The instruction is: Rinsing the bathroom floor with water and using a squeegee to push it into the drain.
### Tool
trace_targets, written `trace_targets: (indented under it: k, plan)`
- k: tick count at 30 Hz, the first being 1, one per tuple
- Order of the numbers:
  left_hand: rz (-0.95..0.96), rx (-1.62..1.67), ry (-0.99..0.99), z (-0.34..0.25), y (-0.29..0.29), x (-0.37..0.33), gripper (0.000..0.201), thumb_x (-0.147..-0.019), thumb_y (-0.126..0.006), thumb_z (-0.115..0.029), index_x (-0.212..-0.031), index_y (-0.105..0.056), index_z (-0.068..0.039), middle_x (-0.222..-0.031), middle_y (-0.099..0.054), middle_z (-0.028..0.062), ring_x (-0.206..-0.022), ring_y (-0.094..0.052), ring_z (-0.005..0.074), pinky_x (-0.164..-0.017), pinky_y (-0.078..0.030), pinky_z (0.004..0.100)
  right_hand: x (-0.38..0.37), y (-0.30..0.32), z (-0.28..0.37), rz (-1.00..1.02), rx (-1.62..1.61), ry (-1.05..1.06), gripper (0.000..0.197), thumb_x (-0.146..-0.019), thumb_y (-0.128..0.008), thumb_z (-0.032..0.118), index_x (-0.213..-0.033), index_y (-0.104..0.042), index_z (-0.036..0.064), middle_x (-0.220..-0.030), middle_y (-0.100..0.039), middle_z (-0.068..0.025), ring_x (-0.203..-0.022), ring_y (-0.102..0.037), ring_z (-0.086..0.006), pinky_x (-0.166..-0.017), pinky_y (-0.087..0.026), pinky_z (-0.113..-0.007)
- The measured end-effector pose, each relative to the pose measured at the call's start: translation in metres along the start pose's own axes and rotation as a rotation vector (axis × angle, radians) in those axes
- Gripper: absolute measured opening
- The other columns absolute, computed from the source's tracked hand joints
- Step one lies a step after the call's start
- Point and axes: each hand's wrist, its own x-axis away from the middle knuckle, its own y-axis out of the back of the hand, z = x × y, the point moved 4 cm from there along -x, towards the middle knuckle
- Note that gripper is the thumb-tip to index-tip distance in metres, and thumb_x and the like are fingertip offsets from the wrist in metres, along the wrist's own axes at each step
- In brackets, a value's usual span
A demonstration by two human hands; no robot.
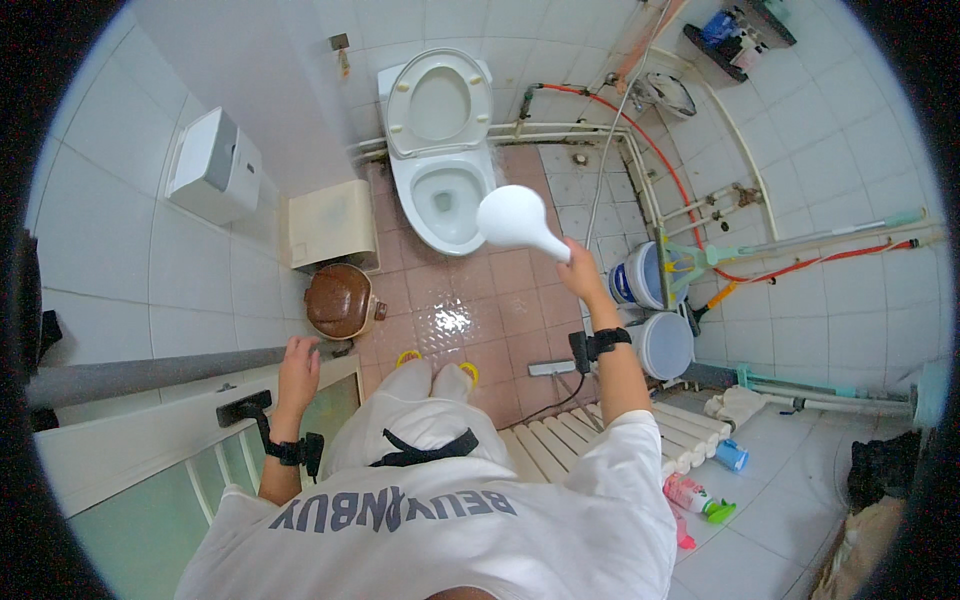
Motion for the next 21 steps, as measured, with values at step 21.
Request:
trace_targets:
  k: [21]
  plan:
    - [-0.056,-0.024,0.097,0.032,0.000,0.020,0.021,-0.085,-0.053,-0.005,-0.106,-0.055,-0.005,-0.105,-0.053,0.0147,-0.089,-0.058,0.0372,-0.074,-0.048,0.0425,0.002,-0.147,0.058,0.480,0.401,0.412,0.013,-0.071,-0.057,0.002,-0.082,-0.055,0.0078,-0.084,-0.061,-0.0136,-0.085,-0.056,-0.0356,-0.074,-0.044,-0.046]
